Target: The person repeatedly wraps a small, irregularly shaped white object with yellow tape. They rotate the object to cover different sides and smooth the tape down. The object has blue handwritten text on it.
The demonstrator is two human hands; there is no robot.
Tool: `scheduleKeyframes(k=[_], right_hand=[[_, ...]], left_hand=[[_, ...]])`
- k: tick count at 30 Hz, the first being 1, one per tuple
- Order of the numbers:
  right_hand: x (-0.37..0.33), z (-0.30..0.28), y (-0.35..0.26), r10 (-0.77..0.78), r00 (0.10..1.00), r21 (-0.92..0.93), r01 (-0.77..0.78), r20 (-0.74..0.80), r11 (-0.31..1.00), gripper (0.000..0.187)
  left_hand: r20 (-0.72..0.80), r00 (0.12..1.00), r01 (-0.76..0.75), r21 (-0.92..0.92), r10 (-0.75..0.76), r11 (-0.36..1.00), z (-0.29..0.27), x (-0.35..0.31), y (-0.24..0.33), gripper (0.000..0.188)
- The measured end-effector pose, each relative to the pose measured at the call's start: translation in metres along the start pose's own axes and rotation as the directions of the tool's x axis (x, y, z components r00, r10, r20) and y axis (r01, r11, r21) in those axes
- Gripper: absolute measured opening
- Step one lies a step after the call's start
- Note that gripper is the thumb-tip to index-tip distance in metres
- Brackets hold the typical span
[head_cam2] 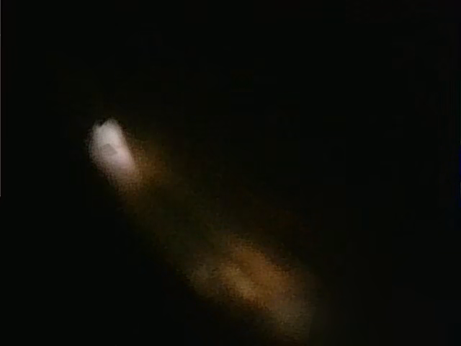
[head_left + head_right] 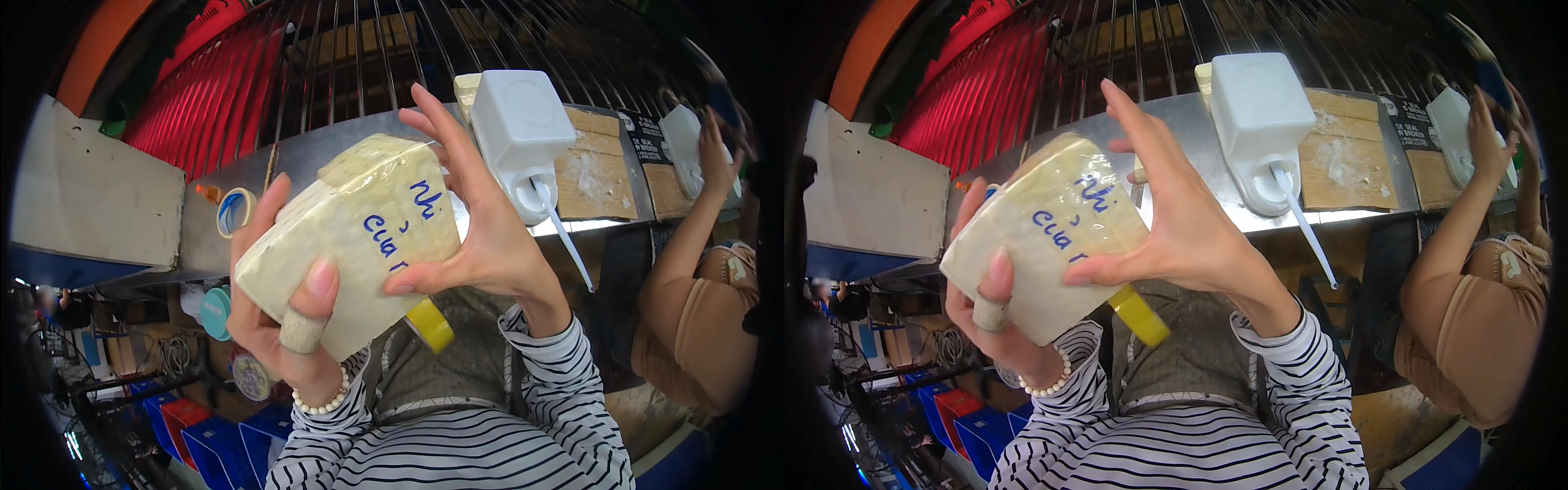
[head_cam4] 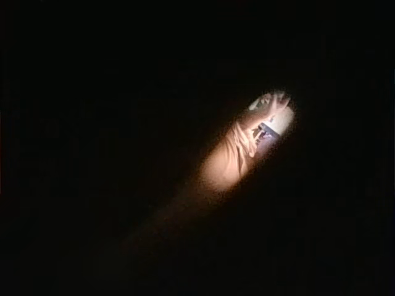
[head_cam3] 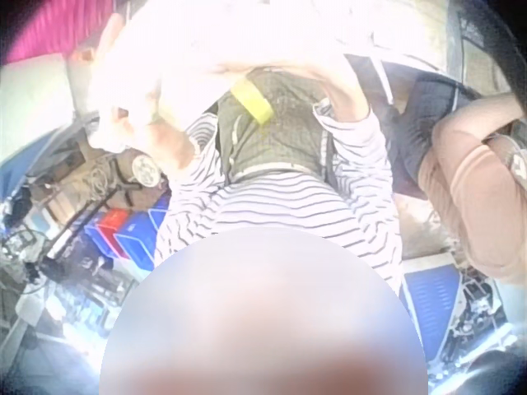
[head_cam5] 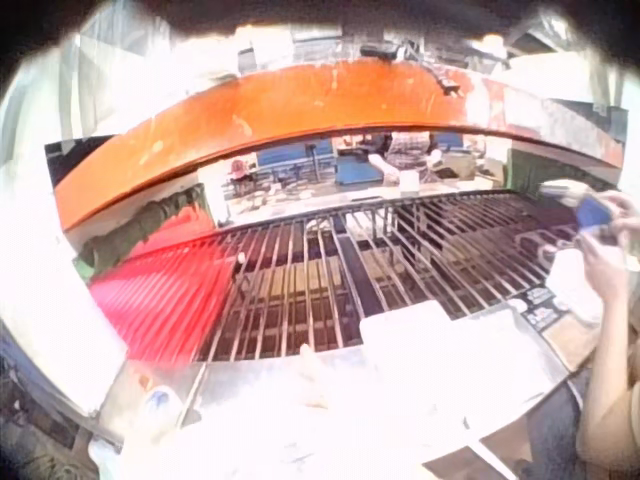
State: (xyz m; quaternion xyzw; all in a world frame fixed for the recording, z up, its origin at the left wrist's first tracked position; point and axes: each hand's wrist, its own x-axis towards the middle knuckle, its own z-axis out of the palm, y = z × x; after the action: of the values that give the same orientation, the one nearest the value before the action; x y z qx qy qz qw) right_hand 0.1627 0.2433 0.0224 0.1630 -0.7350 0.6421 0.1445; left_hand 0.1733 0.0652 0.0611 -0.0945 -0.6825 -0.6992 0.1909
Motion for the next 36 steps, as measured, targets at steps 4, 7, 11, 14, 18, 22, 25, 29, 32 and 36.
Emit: scheduleKeyframes(k=[4,7,11,14,18,22,25,29,32,36], right_hand=[[-0.014,0.003,0.016,0.096,0.994,0.026,-0.098,0.052,0.995,0.143],[-0.031,0.005,0.026,0.205,0.977,0.091,-0.209,0.053,0.974,0.142],[-0.052,0.013,0.038,0.281,0.96,0.379,-0.263,0.009,0.887,0.128],[-0.062,0.03,0.044,0.272,0.956,0.214,-0.289,0.107,0.933,0.108],[-0.065,0.05,0.044,0.356,0.913,0.188,-0.392,0.202,0.9,0.088],[-0.05,0.049,0.046,0.442,0.874,0.214,-0.479,0.2,0.851,0.051],[-0.021,0.037,0.065,0.402,0.91,-0.06,-0.409,-0.102,0.911,0.028],[0.013,0.035,0.096,0.124,0.952,-0.613,-0.277,-0.281,0.74,0.036],[0.022,0.044,0.106,-0.018,0.971,-0.79,-0.185,-0.24,0.584,0.049],[0.021,0.043,0.101,0.301,0.928,-0.522,-0.373,-0.22,0.767,0.057]], left_hand=[[-0.077,0.995,0.059,-0.068,-0.064,0.996,-0.001,0.002,-0.003,0.064],[-0.123,0.988,0.071,-0.156,-0.09,0.985,-0.003,0.01,-0.009,0.058],[-0.154,0.954,0.231,-0.167,-0.257,0.958,-0.016,0.029,-0.028,0.048],[-0.132,0.942,0.27,-0.242,-0.308,0.932,-0.023,0.037,-0.051,0.039],[-0.105,0.901,0.373,-0.308,-0.421,0.875,-0.036,0.044,-0.081,0.035],[-0.063,0.839,0.498,-0.313,-0.541,0.808,-0.049,0.068,-0.117,0.03],[-0.044,0.812,0.556,-0.249,-0.582,0.793,-0.056,0.079,-0.141,0.032],[-0.039,0.825,0.55,-0.177,-0.564,0.816,-0.058,0.081,-0.156,0.044],[-0.069,0.83,0.536,-0.173,-0.553,0.826,-0.054,0.08,-0.158,0.045],[-0.103,0.816,0.549,-0.167,-0.569,0.819,-0.054,0.072,-0.156,0.05]])
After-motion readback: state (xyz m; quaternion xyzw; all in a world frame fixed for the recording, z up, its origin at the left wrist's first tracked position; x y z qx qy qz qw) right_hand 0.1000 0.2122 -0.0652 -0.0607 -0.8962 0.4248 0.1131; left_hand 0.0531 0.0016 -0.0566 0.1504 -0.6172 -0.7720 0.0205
